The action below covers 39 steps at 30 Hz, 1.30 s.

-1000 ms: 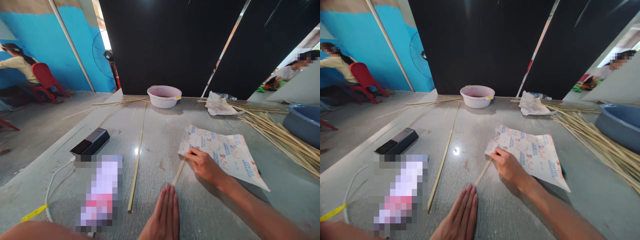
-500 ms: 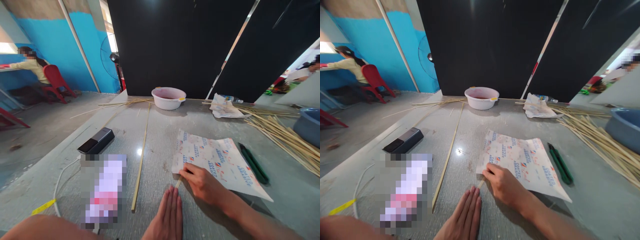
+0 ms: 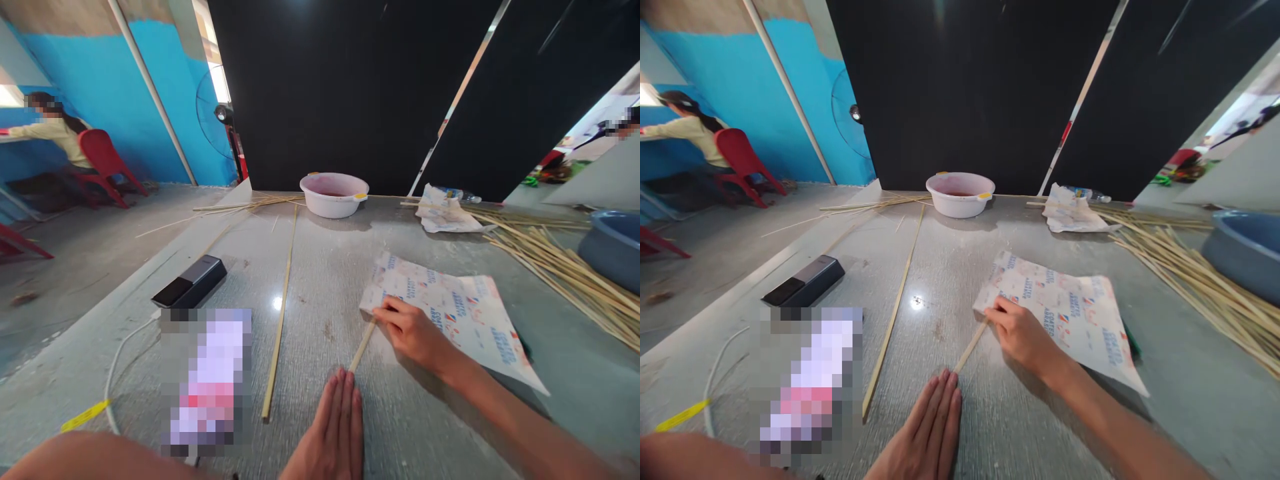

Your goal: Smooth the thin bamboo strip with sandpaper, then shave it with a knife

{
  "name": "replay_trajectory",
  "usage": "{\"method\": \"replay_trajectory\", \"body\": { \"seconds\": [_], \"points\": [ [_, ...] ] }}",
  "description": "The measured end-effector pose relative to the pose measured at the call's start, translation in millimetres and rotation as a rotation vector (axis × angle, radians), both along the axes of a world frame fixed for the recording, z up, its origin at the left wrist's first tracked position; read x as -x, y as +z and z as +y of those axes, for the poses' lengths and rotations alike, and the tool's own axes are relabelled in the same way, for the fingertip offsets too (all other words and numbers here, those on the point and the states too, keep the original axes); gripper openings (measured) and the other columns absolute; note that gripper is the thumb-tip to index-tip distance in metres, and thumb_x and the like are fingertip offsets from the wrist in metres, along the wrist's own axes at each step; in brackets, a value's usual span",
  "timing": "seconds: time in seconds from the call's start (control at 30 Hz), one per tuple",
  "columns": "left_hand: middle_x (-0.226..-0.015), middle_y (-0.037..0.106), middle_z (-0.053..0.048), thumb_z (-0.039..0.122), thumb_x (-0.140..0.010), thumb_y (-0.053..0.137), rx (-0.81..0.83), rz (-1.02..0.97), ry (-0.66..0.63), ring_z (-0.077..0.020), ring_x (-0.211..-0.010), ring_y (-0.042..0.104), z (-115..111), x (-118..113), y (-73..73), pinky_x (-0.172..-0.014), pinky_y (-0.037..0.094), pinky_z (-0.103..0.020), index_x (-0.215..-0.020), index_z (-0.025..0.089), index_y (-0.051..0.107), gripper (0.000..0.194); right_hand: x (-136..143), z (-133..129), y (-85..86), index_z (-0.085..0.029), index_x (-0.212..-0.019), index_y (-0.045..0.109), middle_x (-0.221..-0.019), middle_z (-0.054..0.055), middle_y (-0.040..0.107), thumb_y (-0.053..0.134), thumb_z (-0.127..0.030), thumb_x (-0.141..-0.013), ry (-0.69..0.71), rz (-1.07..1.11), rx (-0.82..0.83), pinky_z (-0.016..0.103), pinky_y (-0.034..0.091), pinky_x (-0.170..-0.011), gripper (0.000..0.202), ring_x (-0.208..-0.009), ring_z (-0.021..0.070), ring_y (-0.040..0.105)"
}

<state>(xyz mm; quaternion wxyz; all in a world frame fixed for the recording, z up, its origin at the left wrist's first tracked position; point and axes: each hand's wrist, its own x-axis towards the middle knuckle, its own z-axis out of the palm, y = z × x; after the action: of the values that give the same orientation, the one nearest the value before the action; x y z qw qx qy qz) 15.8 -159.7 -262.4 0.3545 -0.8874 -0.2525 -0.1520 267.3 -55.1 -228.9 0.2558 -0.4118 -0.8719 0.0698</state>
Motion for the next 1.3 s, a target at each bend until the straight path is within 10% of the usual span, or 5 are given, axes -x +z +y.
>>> {"method": "replay_trajectory", "body": {
  "seconds": [1.3],
  "points": [
    [-0.137, 0.075, -0.019, 0.028, -0.101, 0.045, -0.004, 0.057, 0.025, -0.0338, -0.128, 0.073, -1.8, 0.5, -3.0, -0.135, 0.008, -0.073, -0.133, 0.008, 0.076, 0.049, 4.5, 2.7, 0.1, -0.019, -0.097, 0.077, -0.094, 0.006, 0.064, 0.051, -0.012, -0.107, 0.038, 0.176, 0.047, 0.032, 0.054, -0.073, 0.029, -0.081, 0.0194, 0.064]
  ]
}}
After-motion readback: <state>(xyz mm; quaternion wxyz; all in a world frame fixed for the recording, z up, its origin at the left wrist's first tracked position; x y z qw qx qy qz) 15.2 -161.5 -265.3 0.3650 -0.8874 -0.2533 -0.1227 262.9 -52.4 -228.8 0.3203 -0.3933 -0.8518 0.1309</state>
